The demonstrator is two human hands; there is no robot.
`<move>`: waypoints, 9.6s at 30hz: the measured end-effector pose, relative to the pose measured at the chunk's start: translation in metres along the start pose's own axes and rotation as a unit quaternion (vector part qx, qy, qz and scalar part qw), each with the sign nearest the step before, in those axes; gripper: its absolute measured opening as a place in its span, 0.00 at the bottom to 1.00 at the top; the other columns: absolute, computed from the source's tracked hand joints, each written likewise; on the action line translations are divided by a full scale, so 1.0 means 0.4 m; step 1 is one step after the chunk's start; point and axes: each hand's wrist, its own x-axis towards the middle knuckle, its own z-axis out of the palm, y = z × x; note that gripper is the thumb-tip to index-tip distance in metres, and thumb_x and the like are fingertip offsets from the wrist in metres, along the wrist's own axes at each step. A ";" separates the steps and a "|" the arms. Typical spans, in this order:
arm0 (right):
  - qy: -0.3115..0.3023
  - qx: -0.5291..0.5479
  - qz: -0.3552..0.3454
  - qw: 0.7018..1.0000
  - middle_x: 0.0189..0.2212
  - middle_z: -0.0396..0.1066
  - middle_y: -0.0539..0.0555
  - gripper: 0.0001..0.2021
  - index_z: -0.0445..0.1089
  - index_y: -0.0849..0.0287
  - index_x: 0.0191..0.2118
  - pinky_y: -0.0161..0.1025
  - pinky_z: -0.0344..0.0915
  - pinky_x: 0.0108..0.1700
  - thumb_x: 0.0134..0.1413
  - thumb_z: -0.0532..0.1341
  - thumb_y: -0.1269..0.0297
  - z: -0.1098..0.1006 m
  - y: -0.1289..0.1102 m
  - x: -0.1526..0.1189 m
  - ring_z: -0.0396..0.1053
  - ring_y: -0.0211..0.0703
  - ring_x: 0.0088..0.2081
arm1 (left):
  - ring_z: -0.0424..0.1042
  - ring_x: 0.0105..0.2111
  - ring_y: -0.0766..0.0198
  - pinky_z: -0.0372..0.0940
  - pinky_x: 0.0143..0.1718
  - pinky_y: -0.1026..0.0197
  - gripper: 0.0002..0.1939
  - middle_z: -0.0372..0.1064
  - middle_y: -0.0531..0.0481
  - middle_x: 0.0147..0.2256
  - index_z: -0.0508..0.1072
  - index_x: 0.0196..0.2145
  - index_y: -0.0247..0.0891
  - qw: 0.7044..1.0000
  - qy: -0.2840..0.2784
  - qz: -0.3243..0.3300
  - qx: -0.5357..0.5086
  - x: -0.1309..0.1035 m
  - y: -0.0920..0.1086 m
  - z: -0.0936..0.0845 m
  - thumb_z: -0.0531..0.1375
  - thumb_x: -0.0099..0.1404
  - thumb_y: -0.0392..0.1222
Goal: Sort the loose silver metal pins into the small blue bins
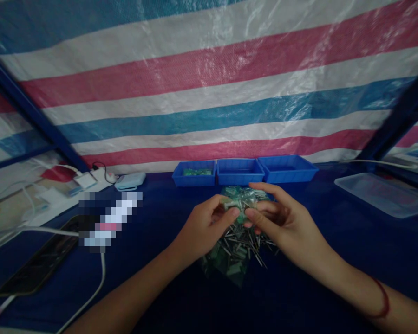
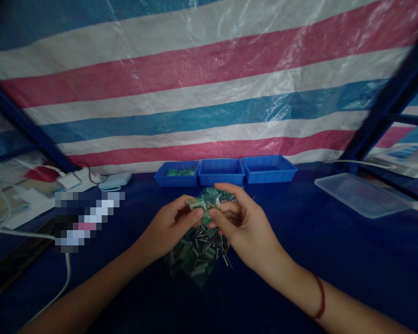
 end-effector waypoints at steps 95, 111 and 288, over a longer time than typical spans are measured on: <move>-0.042 -0.003 0.040 0.998 0.21 0.62 0.45 0.14 0.60 0.57 0.41 0.30 0.50 0.18 0.61 0.49 0.51 0.005 -0.015 -0.010 0.55 0.29 0.18 | 0.67 0.43 0.64 0.63 0.43 0.60 0.11 0.66 0.49 0.42 0.70 0.43 0.42 0.916 0.058 0.317 0.239 0.013 -0.008 -0.015 0.56 0.64 0.31; 0.016 -0.016 -0.083 0.996 0.33 0.65 0.48 0.16 0.54 0.52 0.50 0.30 0.59 0.19 0.56 0.57 0.64 -0.003 0.020 0.004 0.64 0.30 0.22 | 0.70 0.33 0.64 0.64 0.35 0.62 0.16 0.71 0.50 0.34 0.63 0.44 0.39 0.992 0.110 0.016 -0.060 0.049 -0.004 -0.006 0.59 0.60 0.45; -0.017 0.046 0.055 0.997 0.19 0.61 0.42 0.18 0.55 0.55 0.42 0.30 0.56 0.19 0.50 0.60 0.53 -0.013 0.030 0.020 0.59 0.32 0.18 | 0.61 0.55 0.54 0.57 0.54 0.49 0.19 0.62 0.44 0.55 0.71 0.44 0.41 0.972 0.046 0.174 0.151 0.019 -0.021 0.022 0.56 0.55 0.28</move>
